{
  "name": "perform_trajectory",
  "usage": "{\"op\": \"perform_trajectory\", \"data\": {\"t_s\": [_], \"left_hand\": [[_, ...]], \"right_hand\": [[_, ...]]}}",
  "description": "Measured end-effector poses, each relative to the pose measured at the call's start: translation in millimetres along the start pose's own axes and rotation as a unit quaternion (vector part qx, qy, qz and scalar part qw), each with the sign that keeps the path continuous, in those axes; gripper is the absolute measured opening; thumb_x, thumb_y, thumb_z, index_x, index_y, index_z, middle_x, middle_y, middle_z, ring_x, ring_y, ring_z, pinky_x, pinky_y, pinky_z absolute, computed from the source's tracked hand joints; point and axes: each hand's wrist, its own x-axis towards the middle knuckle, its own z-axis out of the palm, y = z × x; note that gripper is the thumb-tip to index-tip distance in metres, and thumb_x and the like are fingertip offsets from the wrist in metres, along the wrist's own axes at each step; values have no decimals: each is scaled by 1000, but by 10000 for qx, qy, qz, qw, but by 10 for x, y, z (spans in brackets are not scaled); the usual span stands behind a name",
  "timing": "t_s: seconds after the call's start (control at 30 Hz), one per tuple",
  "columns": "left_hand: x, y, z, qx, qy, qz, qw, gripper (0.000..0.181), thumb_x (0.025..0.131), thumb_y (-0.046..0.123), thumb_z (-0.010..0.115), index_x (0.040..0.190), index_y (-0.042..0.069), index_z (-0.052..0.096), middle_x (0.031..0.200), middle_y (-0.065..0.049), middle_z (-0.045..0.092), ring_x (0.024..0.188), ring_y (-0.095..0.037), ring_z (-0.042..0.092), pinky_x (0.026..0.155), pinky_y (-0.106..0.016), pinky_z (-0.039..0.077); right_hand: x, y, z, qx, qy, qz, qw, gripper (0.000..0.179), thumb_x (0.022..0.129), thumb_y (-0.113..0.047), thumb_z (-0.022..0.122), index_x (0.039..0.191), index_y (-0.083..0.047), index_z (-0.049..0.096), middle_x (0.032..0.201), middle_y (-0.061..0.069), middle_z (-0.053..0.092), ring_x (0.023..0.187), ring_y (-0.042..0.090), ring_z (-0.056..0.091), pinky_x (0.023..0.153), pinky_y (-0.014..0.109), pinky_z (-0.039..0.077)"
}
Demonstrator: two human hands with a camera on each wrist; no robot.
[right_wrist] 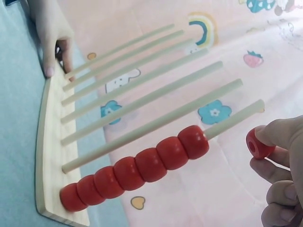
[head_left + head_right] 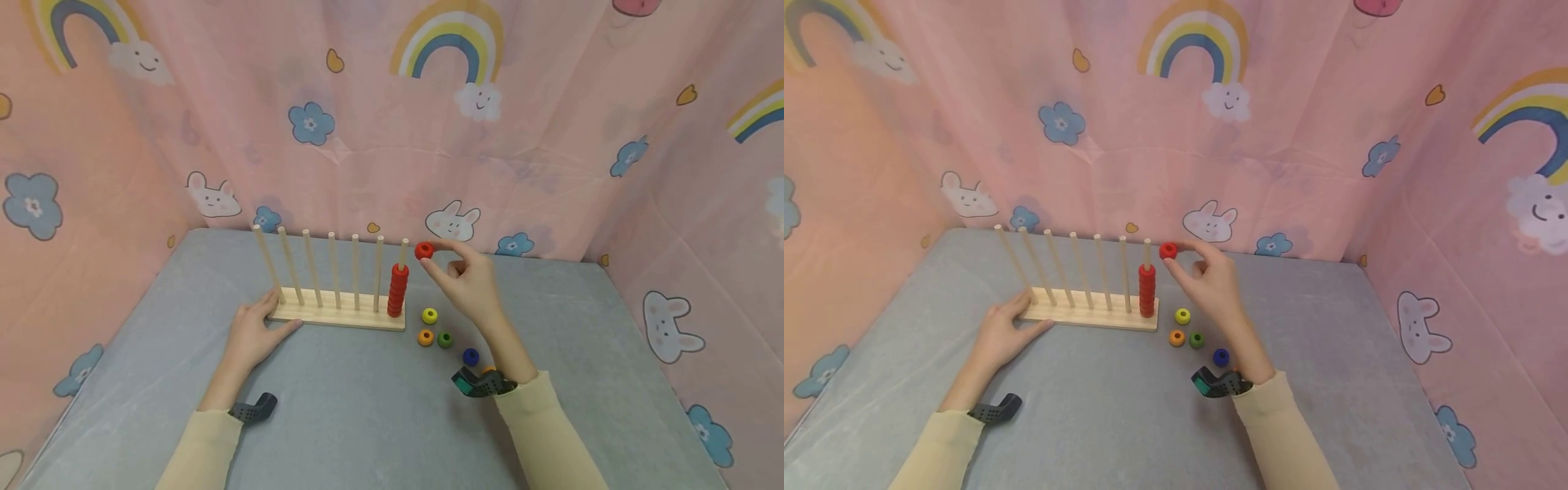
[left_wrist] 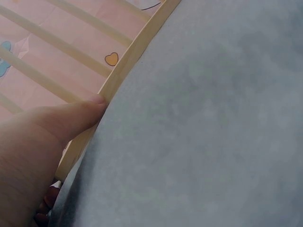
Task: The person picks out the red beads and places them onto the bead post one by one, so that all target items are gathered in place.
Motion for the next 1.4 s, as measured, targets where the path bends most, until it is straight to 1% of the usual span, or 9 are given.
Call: {"op": "perform_trajectory", "data": {"t_s": [0.13,0.23,0.3,0.37,0.53,0.7,0.9,1.13,1.4], "left_hand": [[2,-5,7,1,16,7,10000,87,92,44,83,158,0,46,163,-21,44,112,-45,53,94,-55,44],[3,-9,15,0,22,3,10000,87,92,44,83,158,1,46,164,-21,44,110,-44,53,93,-54,44],[5,-12,21,5,29,2,10000,87,92,44,83,158,1,46,164,-20,44,110,-44,53,92,-53,44],[6,-14,26,2,34,-6,10000,87,92,44,83,158,1,46,164,-20,44,109,-43,53,91,-53,44],[6,-17,27,-4,37,-37,10000,86,92,43,83,158,1,46,164,-20,44,111,-44,54,93,-54,44],[2,-13,18,8,12,-38,10000,87,93,44,82,158,0,46,164,-20,44,114,-45,53,94,-55,44],[-1,1,7,14,1,-21,10000,86,93,44,82,158,-1,46,164,-20,44,113,-45,53,94,-54,44],[3,9,0,27,-13,-38,10000,86,93,45,82,158,0,46,164,-20,44,108,-43,53,92,-53,44],[-1,21,-9,29,-19,-36,10000,87,93,45,82,158,-1,46,164,-21,44,110,-43,53,93,-54,44]], "right_hand": [[33,-46,4,50,87,-173,9998,33,95,-17,82,127,-10,76,82,7,67,41,9,29,42,25,24],[56,-75,5,83,145,-314,9994,33,95,-15,83,127,-8,76,106,9,77,41,10,31,42,25,25],[69,-97,5,110,193,-403,9989,34,95,-14,83,127,-7,76,102,10,77,41,11,31,42,25,25],[82,-127,7,137,238,-474,9985,34,95,-14,82,128,-7,75,81,10,71,42,12,30,42,25,24],[105,-209,24,167,330,-538,9979,34,95,-16,82,128,-8,75,52,3,37,42,14,30,43,26,22],[122,-265,59,262,300,-632,9972,36,94,-13,83,128,-6,75,54,2,38,43,12,30,44,25,22],[146,-292,103,279,256,-799,9961,36,94,-10,83,129,-4,74,79,6,59,44,12,29,45,24,23],[162,-273,133,341,226,-818,9958,36,93,-9,83,128,-4,74,71,6,50,43,12,28,44,24,23],[155,-240,166,230,81,-632,9977,34,94,-11,83,127,-5,76,98,12,73,44,12,33,44,24,26]]}}
